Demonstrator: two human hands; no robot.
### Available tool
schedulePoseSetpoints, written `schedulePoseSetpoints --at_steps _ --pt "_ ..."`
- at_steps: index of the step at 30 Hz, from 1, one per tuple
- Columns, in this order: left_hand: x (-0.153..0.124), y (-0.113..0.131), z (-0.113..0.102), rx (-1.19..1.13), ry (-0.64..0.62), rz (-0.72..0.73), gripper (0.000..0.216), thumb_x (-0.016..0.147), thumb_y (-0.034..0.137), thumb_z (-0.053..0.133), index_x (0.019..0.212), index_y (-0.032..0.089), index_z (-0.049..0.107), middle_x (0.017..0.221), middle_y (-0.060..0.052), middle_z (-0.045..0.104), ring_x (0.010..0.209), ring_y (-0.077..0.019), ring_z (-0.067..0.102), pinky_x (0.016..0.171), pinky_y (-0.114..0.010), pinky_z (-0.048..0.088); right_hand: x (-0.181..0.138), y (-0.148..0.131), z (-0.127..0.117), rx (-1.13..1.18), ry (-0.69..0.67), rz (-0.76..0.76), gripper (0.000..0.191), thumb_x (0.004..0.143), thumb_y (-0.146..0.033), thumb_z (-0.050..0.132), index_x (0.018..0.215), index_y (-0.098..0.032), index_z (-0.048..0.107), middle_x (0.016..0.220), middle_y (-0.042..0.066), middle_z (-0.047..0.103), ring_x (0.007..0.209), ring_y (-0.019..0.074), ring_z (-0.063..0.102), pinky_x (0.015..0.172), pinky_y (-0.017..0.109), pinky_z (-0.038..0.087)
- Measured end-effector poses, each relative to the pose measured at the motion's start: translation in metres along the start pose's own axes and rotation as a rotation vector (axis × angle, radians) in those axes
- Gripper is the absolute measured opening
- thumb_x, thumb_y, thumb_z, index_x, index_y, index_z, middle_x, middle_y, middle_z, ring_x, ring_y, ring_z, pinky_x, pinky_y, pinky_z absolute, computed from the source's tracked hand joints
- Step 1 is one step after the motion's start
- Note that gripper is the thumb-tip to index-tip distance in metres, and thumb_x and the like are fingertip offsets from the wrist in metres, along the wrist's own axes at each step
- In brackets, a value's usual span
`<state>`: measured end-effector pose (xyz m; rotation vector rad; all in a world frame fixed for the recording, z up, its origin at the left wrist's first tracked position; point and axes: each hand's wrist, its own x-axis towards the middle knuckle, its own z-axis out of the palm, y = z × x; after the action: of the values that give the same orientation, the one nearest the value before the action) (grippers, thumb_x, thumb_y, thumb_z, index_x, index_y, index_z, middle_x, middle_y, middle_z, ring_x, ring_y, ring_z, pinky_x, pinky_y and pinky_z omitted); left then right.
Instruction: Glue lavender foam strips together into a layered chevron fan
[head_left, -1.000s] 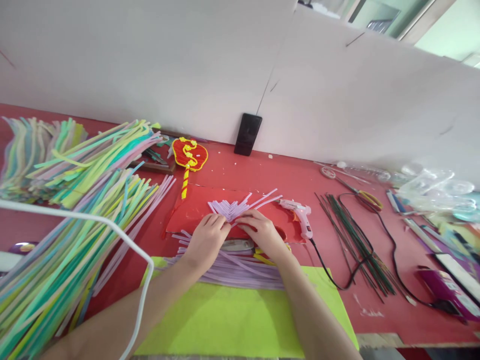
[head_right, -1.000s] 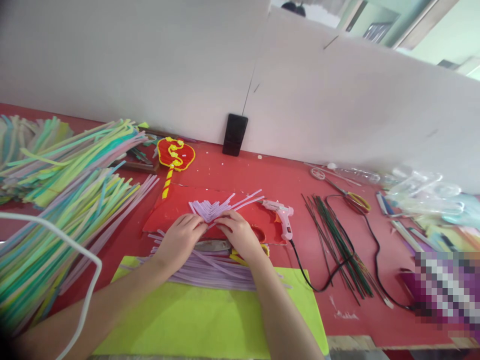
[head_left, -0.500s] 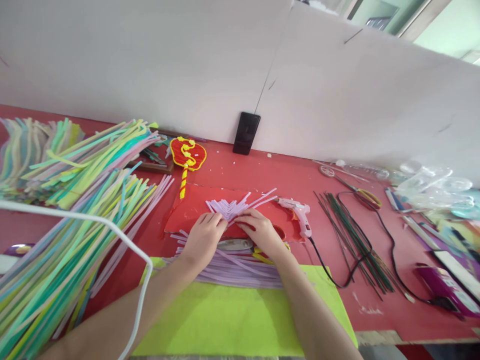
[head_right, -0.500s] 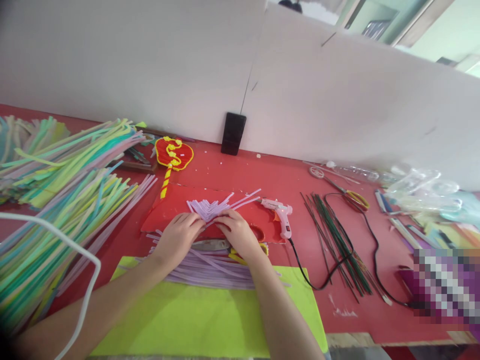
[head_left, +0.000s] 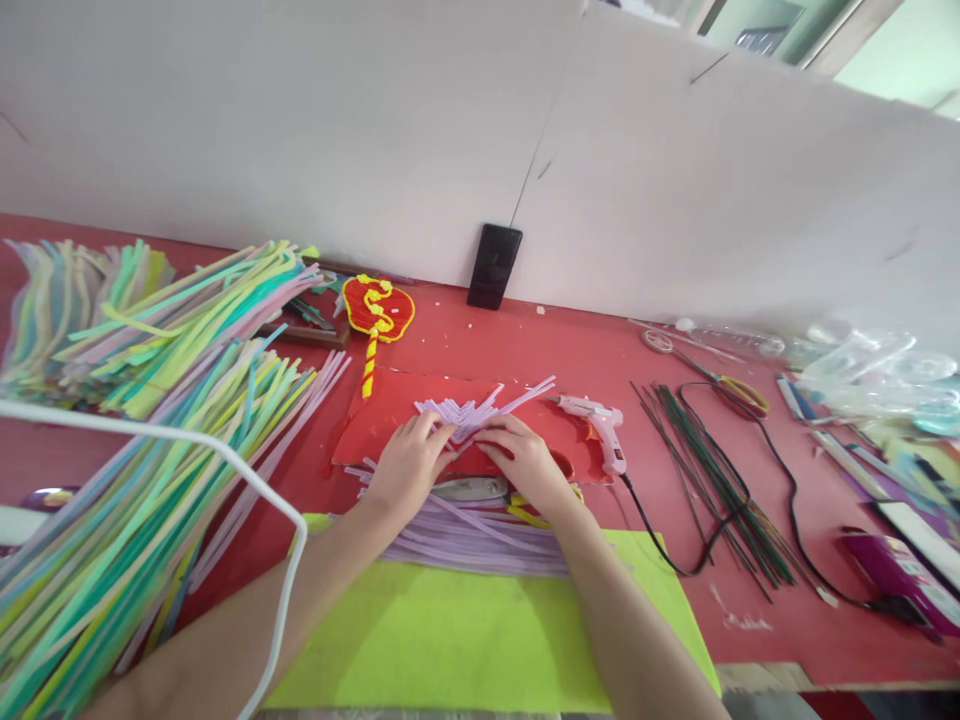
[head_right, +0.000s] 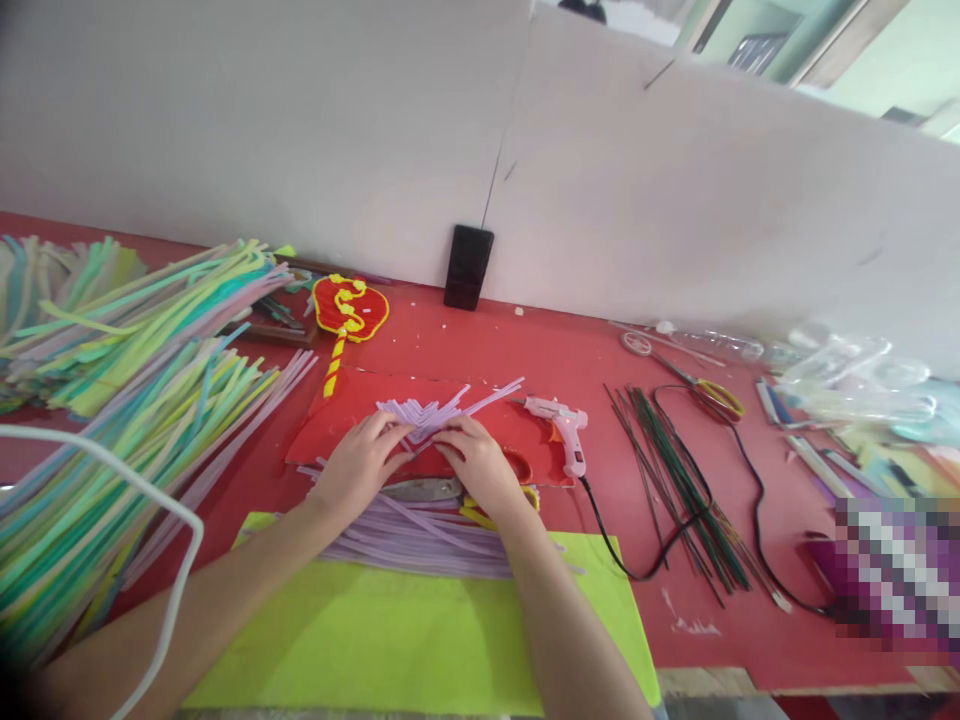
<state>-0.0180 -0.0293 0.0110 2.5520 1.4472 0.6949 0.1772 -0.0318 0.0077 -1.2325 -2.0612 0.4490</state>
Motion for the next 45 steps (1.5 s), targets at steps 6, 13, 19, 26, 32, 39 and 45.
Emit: schedulePoseSetpoints --at_steps 6,13,19,26,32,39,45 --pt "0.003 0.003 0.001 -0.04 -0.028 0.001 0.022 0.087 0.018 0.051 0.108 0.019 0.057 0.098 -0.006 0.055 0.095 -0.0199 0.057 0.083 -0.034 0.049 0.0 0.001 0.001 0.011 0.002 0.006 0.021 0.086 -0.018 0.051 0.095 -0.025 0.069 0.099 0.005 0.063 0.094 0.0173 0.06 0.087 0.034 0.05" --pt "0.002 0.009 -0.001 0.008 -0.041 0.011 0.019 0.087 0.016 0.047 0.103 0.016 0.057 0.095 -0.007 0.056 0.09 -0.0206 0.057 0.08 -0.035 0.049 0.0 0.001 0.001 -0.007 -0.001 0.007 0.02 0.086 -0.018 0.052 0.091 -0.025 0.07 0.098 0.005 0.064 0.093 0.0173 0.061 0.086 0.034 0.05" --pt "-0.001 0.015 -0.004 0.043 -0.087 -0.015 0.022 0.088 0.017 0.046 0.109 0.014 0.053 0.099 -0.009 0.055 0.092 -0.0209 0.058 0.081 -0.035 0.05 0.002 -0.005 -0.002 -0.011 -0.012 0.023 0.019 0.085 -0.014 0.053 0.089 -0.022 0.069 0.099 0.006 0.064 0.093 0.0171 0.061 0.087 0.032 0.05" --pt "-0.003 0.017 -0.004 0.059 -0.096 0.007 0.022 0.09 0.013 0.041 0.107 0.014 0.054 0.096 -0.008 0.057 0.091 -0.0204 0.058 0.081 -0.035 0.05 0.003 -0.007 -0.004 -0.01 -0.012 0.032 0.019 0.085 -0.015 0.052 0.089 -0.023 0.069 0.098 0.005 0.064 0.092 0.0169 0.06 0.086 0.032 0.05" --pt "-0.004 0.014 -0.002 0.031 -0.067 0.008 0.023 0.09 0.012 0.04 0.109 0.015 0.052 0.098 -0.007 0.058 0.091 -0.0196 0.06 0.081 -0.033 0.05 0.001 -0.005 -0.002 -0.006 -0.015 0.02 0.02 0.085 -0.015 0.051 0.09 -0.023 0.069 0.099 0.006 0.064 0.093 0.0174 0.06 0.087 0.033 0.05" --pt "-0.004 0.011 0.001 -0.028 -0.044 0.0 0.023 0.09 0.014 0.04 0.109 0.016 0.052 0.099 -0.007 0.059 0.094 -0.02 0.06 0.081 -0.033 0.051 0.002 -0.005 -0.002 0.012 -0.016 0.015 0.023 0.084 -0.014 0.051 0.096 -0.025 0.068 0.1 0.005 0.064 0.095 0.0178 0.06 0.089 0.035 0.049" --pt "-0.003 0.008 0.003 -0.05 -0.021 0.001 0.024 0.087 0.012 0.046 0.11 0.016 0.051 0.103 -0.008 0.059 0.098 -0.0205 0.059 0.085 -0.035 0.05 0.003 -0.007 0.0 -0.048 0.0 0.033 0.026 0.086 -0.018 0.05 0.108 -0.024 0.063 0.105 0.008 0.06 0.1 0.0199 0.058 0.092 0.037 0.048"
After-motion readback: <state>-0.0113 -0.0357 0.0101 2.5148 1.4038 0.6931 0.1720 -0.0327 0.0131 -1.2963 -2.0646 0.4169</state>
